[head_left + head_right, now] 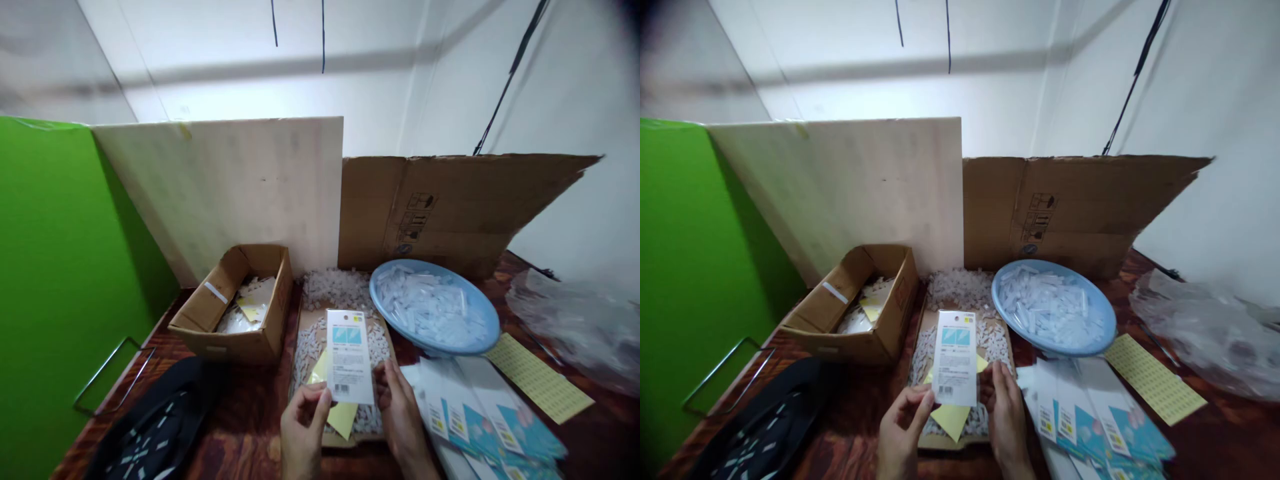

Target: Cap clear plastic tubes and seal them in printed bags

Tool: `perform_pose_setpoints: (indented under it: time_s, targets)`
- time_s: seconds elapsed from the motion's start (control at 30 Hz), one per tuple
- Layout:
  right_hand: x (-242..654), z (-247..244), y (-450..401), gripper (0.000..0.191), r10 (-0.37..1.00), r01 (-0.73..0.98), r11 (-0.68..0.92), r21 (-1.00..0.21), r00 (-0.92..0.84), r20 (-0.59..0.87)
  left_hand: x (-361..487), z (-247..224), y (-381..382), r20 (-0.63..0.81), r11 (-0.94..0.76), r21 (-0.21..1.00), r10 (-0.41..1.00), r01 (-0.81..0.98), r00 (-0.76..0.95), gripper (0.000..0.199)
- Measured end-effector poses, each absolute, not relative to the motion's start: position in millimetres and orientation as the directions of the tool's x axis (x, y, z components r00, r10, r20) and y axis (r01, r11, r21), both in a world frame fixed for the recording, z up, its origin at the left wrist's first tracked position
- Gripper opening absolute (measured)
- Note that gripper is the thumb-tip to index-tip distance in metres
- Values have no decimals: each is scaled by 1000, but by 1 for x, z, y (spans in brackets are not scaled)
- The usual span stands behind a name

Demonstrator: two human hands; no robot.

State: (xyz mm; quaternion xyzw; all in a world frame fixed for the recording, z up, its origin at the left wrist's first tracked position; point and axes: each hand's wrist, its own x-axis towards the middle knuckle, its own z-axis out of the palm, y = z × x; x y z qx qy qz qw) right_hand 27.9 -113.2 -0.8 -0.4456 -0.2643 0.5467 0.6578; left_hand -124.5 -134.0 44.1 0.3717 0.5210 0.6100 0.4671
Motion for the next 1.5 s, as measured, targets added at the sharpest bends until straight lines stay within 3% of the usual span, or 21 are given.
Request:
perform_pose_setpoints:
  time_s: [0.07, 0.17, 0.4, 0.5, 0.63, 0.8, 0.93, 1.3, 1.5]
  targets:
    - [28, 4, -116, 52, 984, -543, -76, -836, 96, -151, -129, 42, -133, -18, -26, 988, 961, -155, -276, 36]
    - [25, 11, -120, 64, 990, -467, -137, -874, -25, -142, -137, 37, -133, -2, -24, 993, 976, -117, -219, 39]
    - [28, 13, -119, 46, 968, -550, -193, -813, -240, -68, -146, 26, -136, -34, 12, 994, 978, -109, -205, 42]
    - [31, 7, -118, 44, 979, -500, -152, -853, -195, -60, -138, 23, -137, -50, -3, 980, 964, -197, -261, 45]
    - [27, 3, -120, 46, 993, -369, -92, -925, -107, -56, -125, 17, -132, -38, -23, 982, 949, -188, -313, 76]
    - [27, 4, -126, 46, 992, -243, -83, -967, -117, -56, -140, 14, -116, -180, 178, 984, 979, -24, -101, 48]
    - [43, 4, -128, 44, 992, -322, -75, -944, -119, -39, -169, 20, -108, -295, 298, 950, 955, -97, 44, 47]
    - [51, 4, -127, 39, 986, -361, -114, -926, -157, -60, -151, 13, -112, -221, 236, 970, 958, -65, 182, 46]
    - [59, 14, -127, 34, 997, -495, -71, -866, -1, -82, -144, 18, -117, -197, 236, 964, 943, -125, 268, 58]
